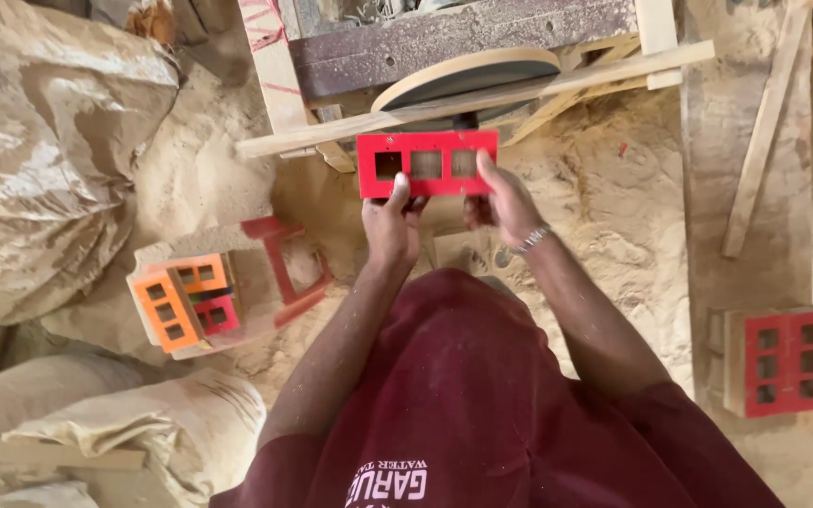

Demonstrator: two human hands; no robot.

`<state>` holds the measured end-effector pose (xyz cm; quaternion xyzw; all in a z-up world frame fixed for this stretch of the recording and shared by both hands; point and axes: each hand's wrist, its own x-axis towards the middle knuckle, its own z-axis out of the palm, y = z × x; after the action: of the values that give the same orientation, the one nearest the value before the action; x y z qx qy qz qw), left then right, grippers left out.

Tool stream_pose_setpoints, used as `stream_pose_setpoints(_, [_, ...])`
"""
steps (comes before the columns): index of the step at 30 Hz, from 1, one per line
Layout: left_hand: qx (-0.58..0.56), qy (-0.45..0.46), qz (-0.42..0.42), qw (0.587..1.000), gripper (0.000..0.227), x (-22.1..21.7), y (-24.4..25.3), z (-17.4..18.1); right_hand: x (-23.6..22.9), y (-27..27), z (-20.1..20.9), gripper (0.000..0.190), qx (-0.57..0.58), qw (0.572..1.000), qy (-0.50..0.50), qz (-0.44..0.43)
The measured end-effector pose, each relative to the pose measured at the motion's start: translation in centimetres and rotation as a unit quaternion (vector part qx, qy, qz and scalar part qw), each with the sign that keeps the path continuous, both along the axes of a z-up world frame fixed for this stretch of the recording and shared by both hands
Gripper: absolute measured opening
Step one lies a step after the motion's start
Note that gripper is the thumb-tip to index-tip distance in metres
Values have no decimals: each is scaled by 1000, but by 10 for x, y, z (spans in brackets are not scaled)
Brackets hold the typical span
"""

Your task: The person uses a belt sander to smooth the edges of several small, colorful wooden blocks. They handle each block one at a time, pressing the edges against the moving belt, then place the finished pieces on a nearby wooden surface.

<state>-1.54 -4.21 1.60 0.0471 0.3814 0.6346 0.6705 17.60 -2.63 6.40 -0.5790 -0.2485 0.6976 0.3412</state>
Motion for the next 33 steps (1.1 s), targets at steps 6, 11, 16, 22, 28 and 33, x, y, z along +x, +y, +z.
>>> stream_pose_setpoints(6, [-81, -14, 60, 995, 34, -3, 49, -15, -51, 45, -32, 43, 9, 984, 48, -174])
stream_pose_setpoints(11, [-143, -4, 35, 989, 32, -24, 69, -14, -69, 61, -51, 50, 12, 983, -112, -145])
stream_pose_setpoints(16, [-185, 26, 16, 982, 33, -28, 73, -11, -73, 65, -70, 61, 153, 945, -251, -146])
stream_pose_setpoints(22, [-219, 56, 4, 974, 37, 10, 79, 3, -39, 66, -82, 72, 82, 936, -317, -130])
stream_pose_setpoints(28, [-222, 55, -5, 974, 40, 62, 82, 6, 11, 69, -93, 72, 123, 904, -368, -178])
stream_pose_setpoints(33, [-235, 74, 3, 969, 36, 105, 86, -2, 45, 71, -89, 67, 83, 919, -315, -222])
